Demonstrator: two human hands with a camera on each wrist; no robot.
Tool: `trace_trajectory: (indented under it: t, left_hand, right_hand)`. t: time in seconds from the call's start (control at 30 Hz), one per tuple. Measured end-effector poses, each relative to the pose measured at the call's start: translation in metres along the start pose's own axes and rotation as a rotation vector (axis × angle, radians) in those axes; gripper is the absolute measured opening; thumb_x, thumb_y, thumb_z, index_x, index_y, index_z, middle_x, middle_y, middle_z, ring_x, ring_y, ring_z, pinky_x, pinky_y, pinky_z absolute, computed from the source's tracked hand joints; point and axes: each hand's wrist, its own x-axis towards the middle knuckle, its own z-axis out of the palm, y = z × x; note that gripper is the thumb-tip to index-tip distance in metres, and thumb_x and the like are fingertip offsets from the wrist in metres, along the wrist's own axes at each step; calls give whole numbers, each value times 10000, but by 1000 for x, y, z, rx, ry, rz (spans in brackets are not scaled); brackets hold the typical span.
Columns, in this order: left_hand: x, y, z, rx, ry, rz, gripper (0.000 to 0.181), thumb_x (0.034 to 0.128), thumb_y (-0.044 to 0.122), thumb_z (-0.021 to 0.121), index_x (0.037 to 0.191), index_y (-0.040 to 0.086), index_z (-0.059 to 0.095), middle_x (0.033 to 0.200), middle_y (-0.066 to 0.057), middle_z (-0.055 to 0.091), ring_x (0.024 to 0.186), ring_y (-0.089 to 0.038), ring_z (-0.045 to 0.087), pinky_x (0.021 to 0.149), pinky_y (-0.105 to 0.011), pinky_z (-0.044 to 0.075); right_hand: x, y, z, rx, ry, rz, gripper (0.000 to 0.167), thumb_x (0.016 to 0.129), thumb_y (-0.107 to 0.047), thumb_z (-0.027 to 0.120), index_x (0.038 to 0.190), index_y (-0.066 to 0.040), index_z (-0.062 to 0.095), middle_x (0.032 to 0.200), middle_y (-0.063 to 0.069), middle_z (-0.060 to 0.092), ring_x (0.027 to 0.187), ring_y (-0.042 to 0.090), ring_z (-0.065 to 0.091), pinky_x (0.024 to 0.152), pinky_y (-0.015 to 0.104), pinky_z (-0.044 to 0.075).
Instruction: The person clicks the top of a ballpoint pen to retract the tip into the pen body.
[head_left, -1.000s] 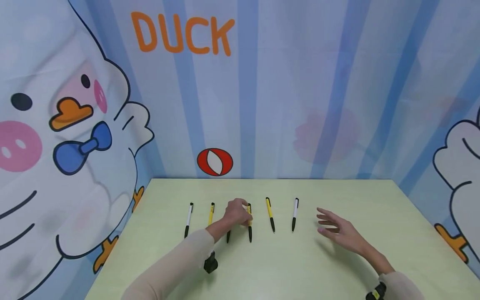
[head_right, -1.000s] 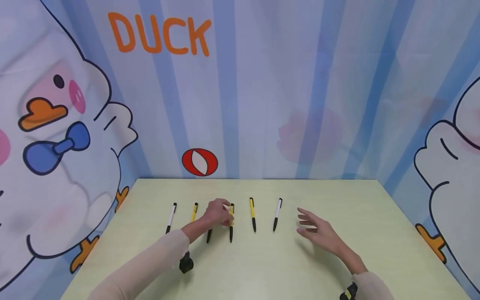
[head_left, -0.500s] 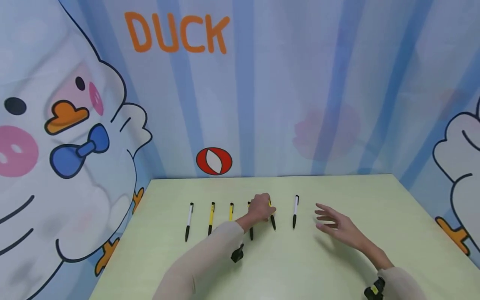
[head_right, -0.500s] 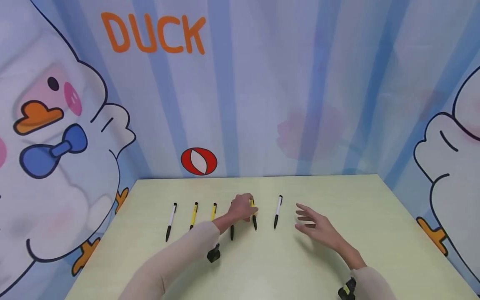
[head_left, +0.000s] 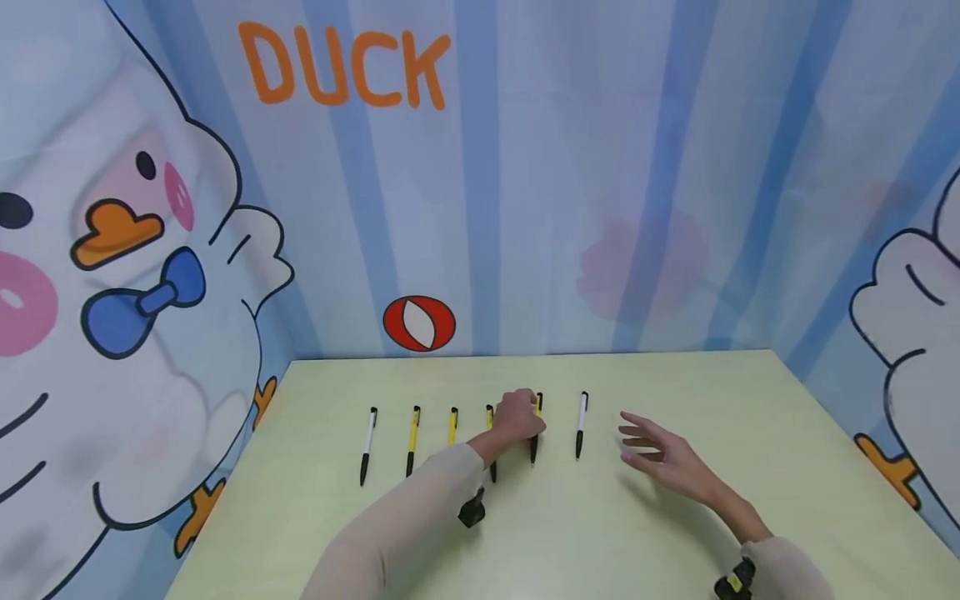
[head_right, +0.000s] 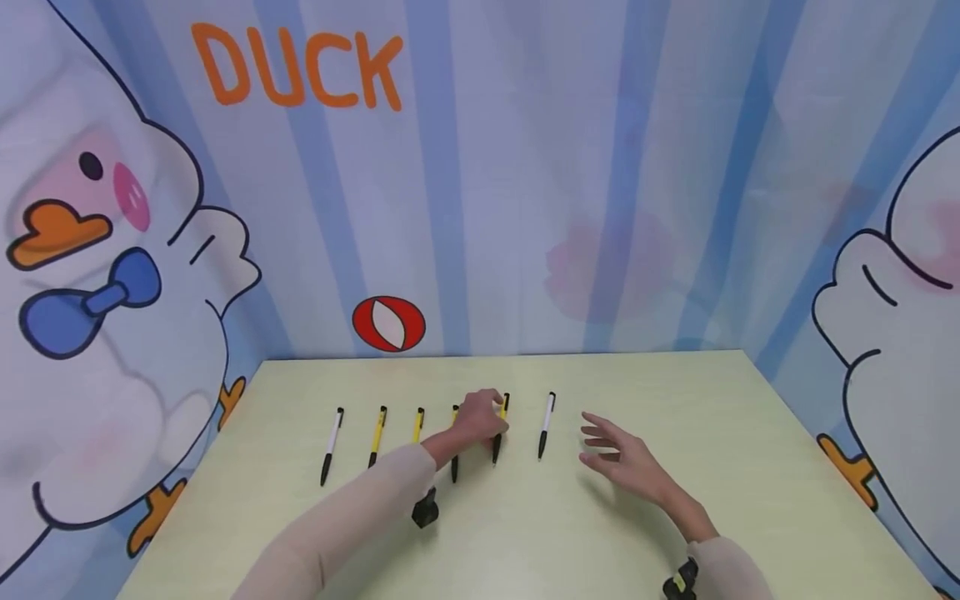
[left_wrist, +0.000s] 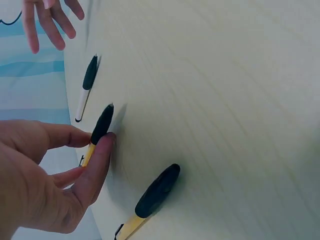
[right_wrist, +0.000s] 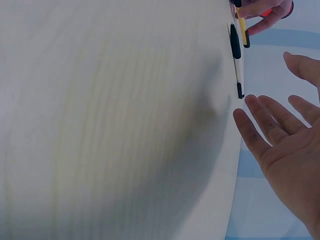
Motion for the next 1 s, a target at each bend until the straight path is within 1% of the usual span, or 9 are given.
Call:
trace_trajectory:
  t: [0.07,0.1,0.23,0.3,0.4,0.5,0.67,0.87,1.0]
  left_hand:
    - [-4,-3,-6,-44,2,-17,429,848,58,725,1267,7,645,1057,-132,739,673,-192,714,752,-326,614]
    - [-7,-5,-9,-84,-4,-23,449,854,57,716,1291,4,629,1039,-134,730,665,-199,724,749,-341,630]
    - [-20,-5,-22,-282,-59,-29,520,860,26,672,1366,-16,562,888,-138,695,618,-231,723,609,-345,648]
    - [-27,-3,-29,-369,-85,-28,535,855,17,669,1377,-18,553,891,-118,667,648,-212,705,601,-350,651]
    - [-40,-1,-41,-451,-114,-33,531,842,4,666,1365,-9,572,914,-109,664,684,-213,710,635,-375,660]
    - [-52,-1,-53,-506,-138,-22,519,837,-11,665,1351,-6,590,930,-103,653,708,-209,720,641,-380,662]
    - [-71,-5,-67,-578,-175,12,539,836,-26,656,1368,-16,573,940,-104,617,743,-208,721,648,-381,663]
    - [-83,-14,-72,-652,-196,4,556,869,-29,699,1405,8,557,986,-119,641,790,-193,728,673,-368,664]
    - [-87,-20,-72,-685,-192,26,546,890,-2,730,1413,57,588,1023,-141,693,859,-210,755,711,-374,666]
  right_hand:
    - [4,0,3,3,-3,-12,617,1011,-169,645,1532,36,385,1414,329,561,1223,480,622,964,469,597]
    - [5,0,4,1,-7,-18,619,1013,-173,644,1534,35,382,1417,326,560,1226,479,622,968,484,592]
    - [8,0,4,-6,-9,-28,619,1007,-171,652,1534,23,390,1417,312,568,1222,469,628,963,516,583]
    - [8,-1,3,-9,-10,-42,619,1004,-157,653,1533,26,391,1415,317,568,1219,471,629,958,527,581]
    - [10,-3,2,-10,-14,-65,618,1004,-152,653,1535,26,390,1415,322,565,1215,471,629,951,530,584]
    - [12,-7,1,-10,-20,-80,620,1000,-149,659,1533,24,394,1413,321,567,1211,470,629,945,531,587]
    - [15,-13,2,-17,-24,-89,617,989,-137,673,1525,18,410,1408,317,573,1209,469,634,946,546,581]
    - [22,-21,9,-16,-40,-97,640,984,-165,687,1537,-13,402,1427,309,561,1224,461,633,956,564,576]
    - [29,-32,17,-20,-52,-110,690,972,-178,706,1557,-25,374,1454,294,546,1237,454,630,963,573,574]
